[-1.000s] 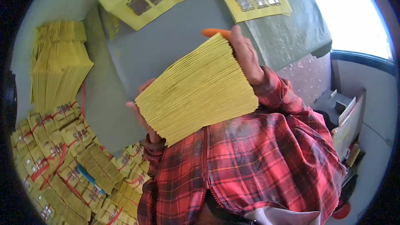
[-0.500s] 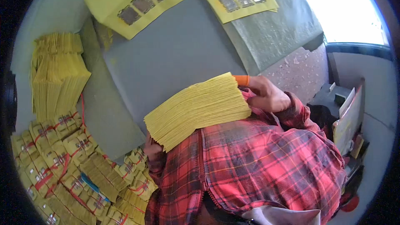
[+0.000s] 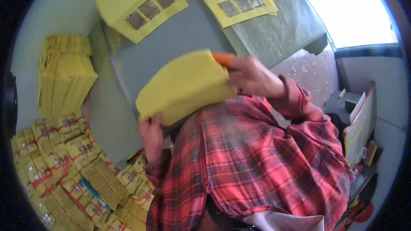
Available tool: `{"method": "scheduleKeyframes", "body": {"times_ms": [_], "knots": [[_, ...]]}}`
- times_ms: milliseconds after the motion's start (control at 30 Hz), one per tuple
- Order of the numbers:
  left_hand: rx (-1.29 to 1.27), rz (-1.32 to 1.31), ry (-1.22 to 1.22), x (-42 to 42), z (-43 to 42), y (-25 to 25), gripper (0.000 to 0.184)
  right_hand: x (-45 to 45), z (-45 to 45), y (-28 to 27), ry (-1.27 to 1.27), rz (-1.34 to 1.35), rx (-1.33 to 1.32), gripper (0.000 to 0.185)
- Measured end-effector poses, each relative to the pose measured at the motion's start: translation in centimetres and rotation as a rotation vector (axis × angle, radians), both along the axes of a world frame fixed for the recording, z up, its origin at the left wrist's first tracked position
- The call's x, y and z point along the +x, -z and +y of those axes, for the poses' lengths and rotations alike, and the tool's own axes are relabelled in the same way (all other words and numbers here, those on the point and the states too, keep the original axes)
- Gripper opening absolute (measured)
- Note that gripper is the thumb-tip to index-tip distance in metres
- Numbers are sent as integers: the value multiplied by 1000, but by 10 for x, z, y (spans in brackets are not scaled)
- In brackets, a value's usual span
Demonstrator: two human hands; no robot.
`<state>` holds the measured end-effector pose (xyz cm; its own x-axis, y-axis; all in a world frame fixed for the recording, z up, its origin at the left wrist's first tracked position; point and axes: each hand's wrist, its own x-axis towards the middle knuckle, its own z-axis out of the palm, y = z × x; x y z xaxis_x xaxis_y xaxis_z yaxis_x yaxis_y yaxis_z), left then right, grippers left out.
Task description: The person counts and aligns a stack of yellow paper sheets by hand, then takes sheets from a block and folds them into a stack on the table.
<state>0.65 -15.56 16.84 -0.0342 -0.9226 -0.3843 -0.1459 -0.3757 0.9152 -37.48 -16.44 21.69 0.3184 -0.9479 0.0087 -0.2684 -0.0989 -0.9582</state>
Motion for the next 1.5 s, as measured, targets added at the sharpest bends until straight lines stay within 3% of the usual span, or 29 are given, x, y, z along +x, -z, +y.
{"method": "scheduleKeyframes", "body": {"times_ms": [67,133,200,367,533,733,867,933,967,1033,1067,1200,1233,1367,1500], "knots": [[11,137,-63,-11,-28,6,33,8,-19,6,62,32,41,52],[14,158,-76,-14,-47,11,30,17,-28,33,240,112,-152,54],[-38,-100,-17,-24,-52,11,32,24,-40,51,425,192,-348,57],[-139,27,-67,-39,-44,-2,38,36,-23,53,466,229,-202,60],[-246,-66,11,-53,-50,-16,46,59,-25,44,392,313,42,62],[-260,-90,45,-50,-57,-3,49,62,-28,39,483,364,-96,67],[-214,-197,33,-51,-57,1,51,68,-27,15,482,561,-741,67],[-191,-196,38,-51,-58,3,53,75,-24,9,125,548,-819,62],[-175,-200,33,-50,-59,3,54,83,-27,9,135,556,-812,62],[-147,-208,19,-49,-61,3,56,100,-36,10,-153,590,-767,54],[-148,-206,27,-50,-62,1,56,104,-41,15,-146,595,-764,54],[-224,-722,116,-54,-61,-23,62,110,-65,48,-115,593,-801,49],[-222,-720,122,-58,-63,-31,62,110,-68,49,-112,596,-796,49],[-921,-855,206,-75,-69,-60,66,107,-73,50,-128,619,-796,47],[-932,-914,470,-75,-94,-4,64,100,-81,49,-154,607,-805,46]]}}
